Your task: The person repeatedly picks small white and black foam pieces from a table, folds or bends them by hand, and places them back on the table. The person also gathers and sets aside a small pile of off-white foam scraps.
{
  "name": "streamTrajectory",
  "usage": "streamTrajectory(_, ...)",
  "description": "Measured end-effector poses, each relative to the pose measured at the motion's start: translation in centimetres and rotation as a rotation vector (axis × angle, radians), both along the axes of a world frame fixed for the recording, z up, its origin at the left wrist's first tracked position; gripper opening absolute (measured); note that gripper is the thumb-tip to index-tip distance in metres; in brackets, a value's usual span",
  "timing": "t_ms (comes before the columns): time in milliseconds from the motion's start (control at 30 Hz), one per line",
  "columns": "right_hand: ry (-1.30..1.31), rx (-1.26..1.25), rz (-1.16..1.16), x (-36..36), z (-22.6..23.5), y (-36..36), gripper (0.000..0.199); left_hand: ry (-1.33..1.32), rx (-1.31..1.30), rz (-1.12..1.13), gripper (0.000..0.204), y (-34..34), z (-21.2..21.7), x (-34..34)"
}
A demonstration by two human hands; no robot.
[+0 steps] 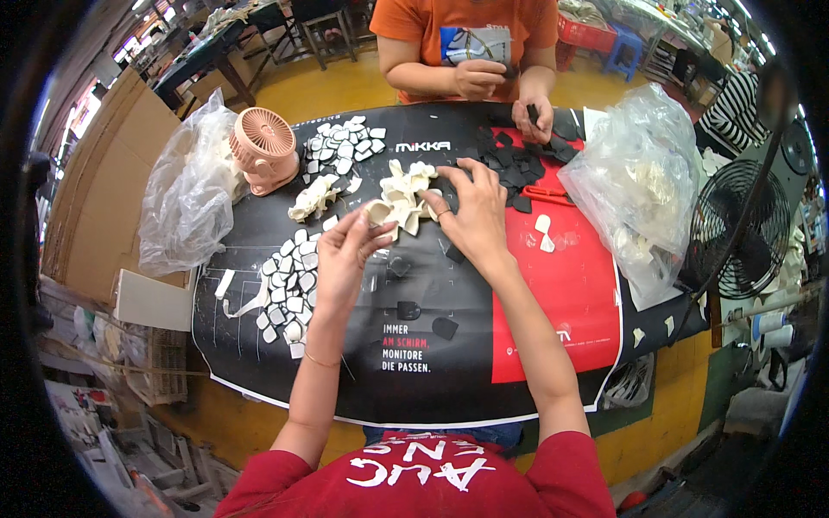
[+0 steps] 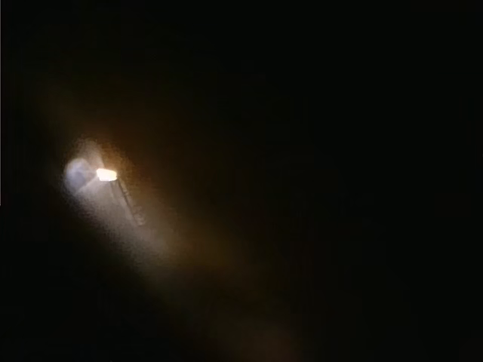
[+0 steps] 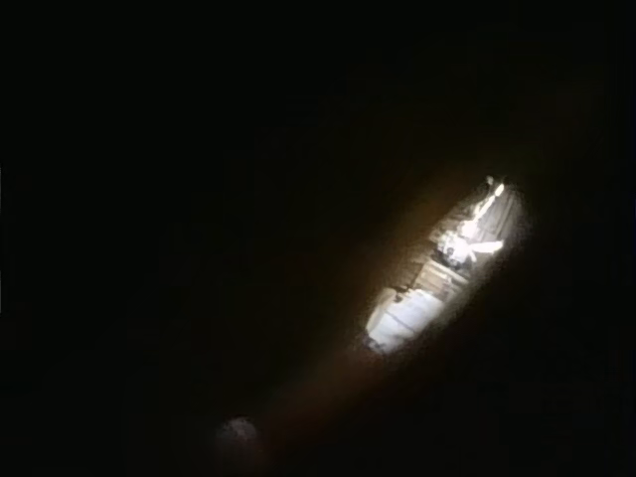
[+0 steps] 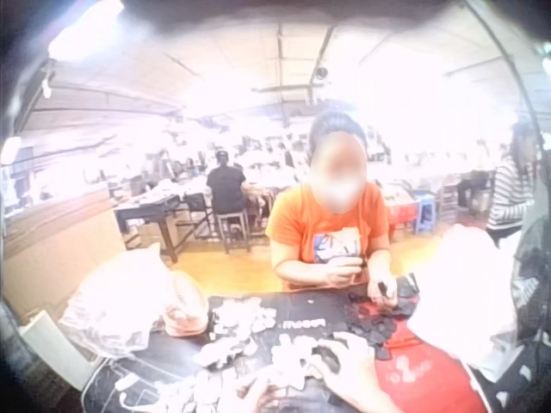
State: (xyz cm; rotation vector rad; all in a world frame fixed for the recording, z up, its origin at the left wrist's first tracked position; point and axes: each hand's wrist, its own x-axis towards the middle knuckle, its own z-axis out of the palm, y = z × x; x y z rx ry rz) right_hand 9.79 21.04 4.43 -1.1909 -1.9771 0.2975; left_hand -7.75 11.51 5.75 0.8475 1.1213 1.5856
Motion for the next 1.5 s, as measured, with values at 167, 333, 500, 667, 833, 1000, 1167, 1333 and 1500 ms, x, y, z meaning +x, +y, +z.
streamTrajectory(167, 0.746, -0.789, 0.278, 5.4, 1.2, -7.4, 0.027, 0.129, 0.154, 0.028, 0.029, -4.2, -0.8, 6.5)
streamTrajectory(333, 1.000, -0.781, 0.153, 9.1, -0.4, -15.1, 0.022, 0.723, 0.455, 0.082, 0.032, -6.2, -2.3, 12.2)
streamTrajectory(500, 0.948, -0.789, 0.078, 11.7, -1.1, -16.6, 0.017, 0.755, 0.433, -0.038, 0.033, -7.6, -2.9, 13.7)
streamTrajectory(667, 0.733, -0.699, 0.058, 12.7, -1.5, -16.2, 0.018, 0.775, 0.400, -0.103, 0.029, -7.9, -3.3, 13.3)
streamTrajectory(833, 0.579, -0.607, 0.072, 13.3, -1.4, -16.2, 0.019, 0.856, 0.367, -0.158, 0.027, -7.4, -3.5, 13.1)
streamTrajectory(1000, 0.591, -0.582, 0.059, 13.7, -1.5, -15.9, 0.018, 0.936, 0.468, -0.156, 0.024, -6.7, -3.9, 13.7)
streamTrajectory(1167, 0.574, -0.574, -0.003, 14.1, -1.8, -15.7, 0.019, 0.912, 0.502, -0.186, 0.027, -6.4, -4.2, 14.1)
streamTrajectory(1333, 0.504, -0.415, -0.151, 14.7, -1.3, -15.1, 0.018, 0.940, 0.283, -0.217, 0.030, -5.3, -3.7, 14.0)
streamTrajectory(1500, 0.232, -0.272, -0.194, 15.0, 0.2, -15.7, 0.015, 0.709, 0.161, -0.295, 0.028, -4.8, -2.2, 13.9)
